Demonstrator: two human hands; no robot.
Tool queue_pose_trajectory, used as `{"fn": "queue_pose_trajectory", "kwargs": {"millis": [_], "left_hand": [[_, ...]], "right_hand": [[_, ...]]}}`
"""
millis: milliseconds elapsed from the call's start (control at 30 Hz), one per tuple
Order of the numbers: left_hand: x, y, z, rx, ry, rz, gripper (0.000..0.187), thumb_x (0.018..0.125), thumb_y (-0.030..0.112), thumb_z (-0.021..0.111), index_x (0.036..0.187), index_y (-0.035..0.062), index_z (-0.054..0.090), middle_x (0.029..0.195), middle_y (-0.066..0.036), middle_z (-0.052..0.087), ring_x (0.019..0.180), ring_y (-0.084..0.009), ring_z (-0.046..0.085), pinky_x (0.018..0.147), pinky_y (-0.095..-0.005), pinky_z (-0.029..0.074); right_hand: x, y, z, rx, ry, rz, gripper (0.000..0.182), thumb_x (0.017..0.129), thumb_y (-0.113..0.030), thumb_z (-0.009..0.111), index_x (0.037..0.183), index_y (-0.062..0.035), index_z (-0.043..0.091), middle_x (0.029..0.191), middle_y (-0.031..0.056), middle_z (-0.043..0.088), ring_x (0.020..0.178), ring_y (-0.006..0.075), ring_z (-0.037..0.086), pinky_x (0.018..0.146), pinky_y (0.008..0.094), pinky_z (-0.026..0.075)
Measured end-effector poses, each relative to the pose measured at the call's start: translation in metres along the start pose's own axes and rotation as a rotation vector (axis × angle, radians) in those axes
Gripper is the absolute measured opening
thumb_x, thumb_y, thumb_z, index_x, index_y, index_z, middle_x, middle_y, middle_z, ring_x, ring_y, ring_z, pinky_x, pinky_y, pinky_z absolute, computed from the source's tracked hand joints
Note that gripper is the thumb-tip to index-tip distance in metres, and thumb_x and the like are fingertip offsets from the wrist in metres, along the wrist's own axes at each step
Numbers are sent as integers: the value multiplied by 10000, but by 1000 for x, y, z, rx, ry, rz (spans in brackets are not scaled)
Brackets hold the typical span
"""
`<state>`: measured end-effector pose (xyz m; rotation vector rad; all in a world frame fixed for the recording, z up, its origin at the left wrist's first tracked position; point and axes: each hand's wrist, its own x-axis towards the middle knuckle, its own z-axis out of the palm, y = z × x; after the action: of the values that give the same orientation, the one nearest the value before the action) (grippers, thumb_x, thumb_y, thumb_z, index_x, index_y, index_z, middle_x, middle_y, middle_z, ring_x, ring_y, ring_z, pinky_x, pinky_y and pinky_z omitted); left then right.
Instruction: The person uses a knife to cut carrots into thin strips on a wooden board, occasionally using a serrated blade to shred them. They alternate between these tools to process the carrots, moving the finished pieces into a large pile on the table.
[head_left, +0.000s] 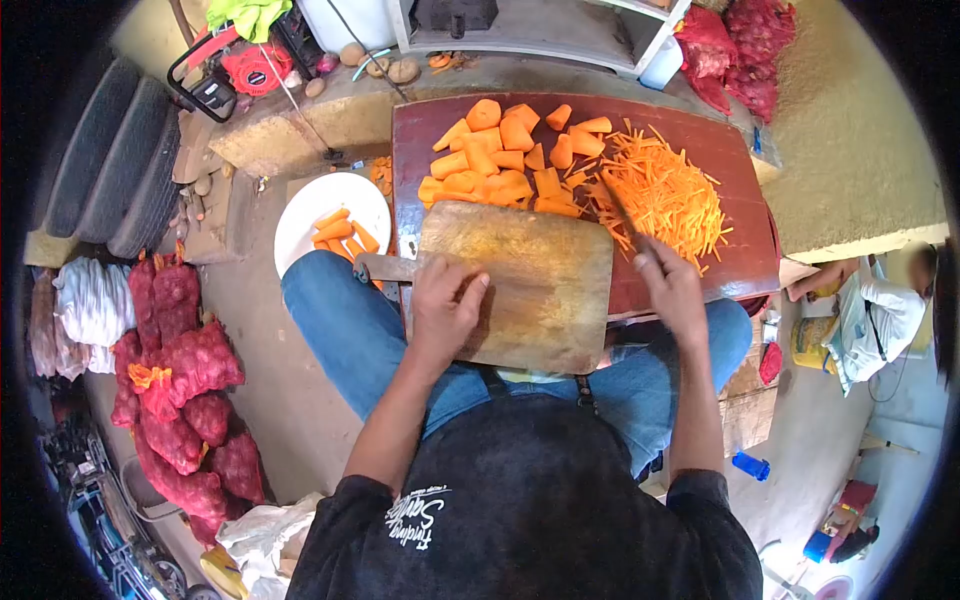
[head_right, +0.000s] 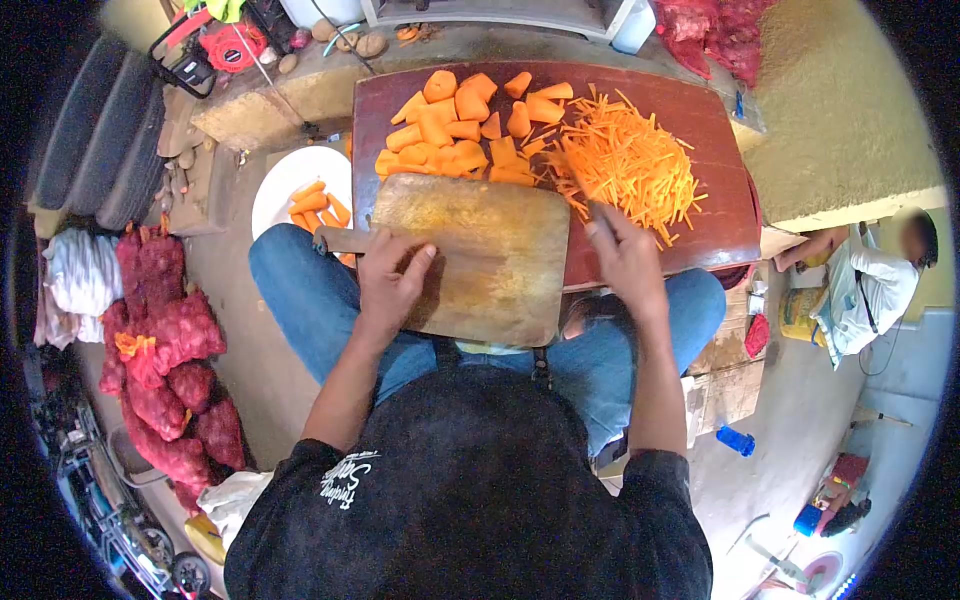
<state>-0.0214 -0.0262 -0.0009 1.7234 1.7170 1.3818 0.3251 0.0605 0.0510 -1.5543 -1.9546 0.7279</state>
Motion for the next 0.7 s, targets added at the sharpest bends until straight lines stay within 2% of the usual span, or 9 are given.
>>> {"fn": "queue_pose_trajectory", "kwargs": {"millis": [33,67,167,200,300,433,500,633,700], "left_hand": [[-1,2,2,7,-13,27,131,903,75,846,1016,27,801,859,-130,647,825,-341,644,754,-450,505],[-2,5,5,17,-26,55,133,901,81,848,1014,30,801,859,-129,647,828,-345,647,754,-458,503],[-3,7,12,-6,-70,59,149,896,106,856,1012,33,797,864,-124,659,832,-349,654,764,-471,502],[0,10,15,6,-81,64,153,896,112,857,1014,34,797,864,-120,662,831,-350,656,767,-470,503],[20,23,26,-5,-112,141,171,895,129,860,1027,38,801,891,-124,672,856,-349,662,788,-457,506],[71,45,62,-6,-137,341,218,881,168,875,1052,51,807,1023,-134,689,978,-345,662,883,-439,497],[101,57,90,76,-208,442,350,850,240,905,1139,71,802,1155,-132,683,1135,-350,627,1004,-502,444],[146,75,146,327,-384,496,530,816,374,928,1252,108,784,1240,-114,675,1251,-352,576,1069,-595,355],[166,74,170,417,-482,458,594,807,425,931,1294,123,776,1255,-114,673,1274,-351,565,1074,-614,330]], "right_hand": [[10,0,-10,-29,31,54,418,1094,-180,697,1444,48,678,1239,261,808,1114,318,819,953,396,618],[17,8,-14,-3,102,-56,404,1074,-167,725,1418,42,693,1226,277,797,1104,368,819,935,422,629],[18,15,-12,-129,221,-170,416,1039,-150,763,1414,22,704,1233,278,793,1097,408,807,924,455,638],[18,17,-6,-227,269,-260,439,1010,-131,784,1422,3,711,1185,276,796,1054,450,792,902,493,643],[14,11,10,-342,263,-418,517,975,-128,800,1451,4,649,1132,248,782,999,429,778,837,512,634],[0,2,11,-327,167,-411,504,938,-130,817,1399,-13,648,1021,206,751,932,414,758,794,511,623],[-2,6,12,-324,180,-462,476,930,-128,817,1367,-23,660,960,191,730,897,415,746,782,512,618],[-6,7,9,-332,84,-444,490,929,-125,823,1373,15,674,1101,216,766,999,410,753,865,500,621],[-8,8,8,-326,103,-449,447,915,-130,819,1311,7,664,1043,196,747,955,401,745,835,501,612]]}}
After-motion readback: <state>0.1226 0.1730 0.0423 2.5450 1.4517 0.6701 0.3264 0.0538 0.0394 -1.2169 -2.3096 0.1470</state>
